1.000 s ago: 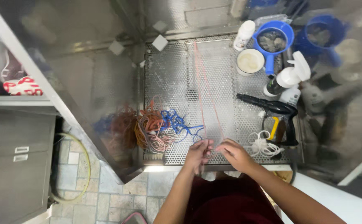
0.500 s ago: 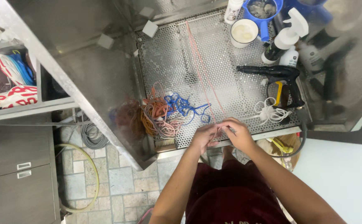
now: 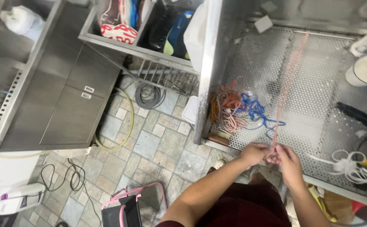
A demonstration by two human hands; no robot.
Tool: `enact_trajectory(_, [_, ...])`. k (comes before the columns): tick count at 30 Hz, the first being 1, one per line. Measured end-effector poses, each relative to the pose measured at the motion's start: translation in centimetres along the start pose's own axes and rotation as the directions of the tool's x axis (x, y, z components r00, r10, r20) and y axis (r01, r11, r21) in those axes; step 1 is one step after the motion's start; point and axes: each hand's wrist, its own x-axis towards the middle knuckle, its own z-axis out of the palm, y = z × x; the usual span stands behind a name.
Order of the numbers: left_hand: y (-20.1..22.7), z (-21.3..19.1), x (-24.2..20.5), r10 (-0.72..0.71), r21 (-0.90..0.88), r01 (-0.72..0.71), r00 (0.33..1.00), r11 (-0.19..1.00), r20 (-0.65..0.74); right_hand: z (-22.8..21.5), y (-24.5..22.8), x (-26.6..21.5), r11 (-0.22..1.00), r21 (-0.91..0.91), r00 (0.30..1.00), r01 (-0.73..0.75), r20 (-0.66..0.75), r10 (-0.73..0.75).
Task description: The person cleans a pile of tangled cords inside a stainless steel sink using a handheld steam cleaner. They pick up individual cords, spray them with steam, and place them back into the sink. The person handles multiple cords of different colors one at a time.
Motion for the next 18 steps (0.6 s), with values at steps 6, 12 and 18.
enact_trajectory(6, [-1.3,0.8,-1.1,0.185,0.094,-0.182,0.982,0.979,-0.028,-2.3,0.3,1.2,0.998,-0.053,0.993,-0.029,0.115,0.035])
enact_trajectory(12, [-3.4,2.1,1.0,0.008,-0.162,0.008,0.995,0.987,0.095,-3.7,-1.7,2.4,0.996,-0.032,0.995,-0.084,0.052,0.086])
enact_trajectory(18, [-2.5,1.8,-0.1,-0.141,-0.198,0.169,0.979,0.966,0.145,-5.0,-0.9,2.9,0.987,0.018,0.983,-0.160,0.089,0.158])
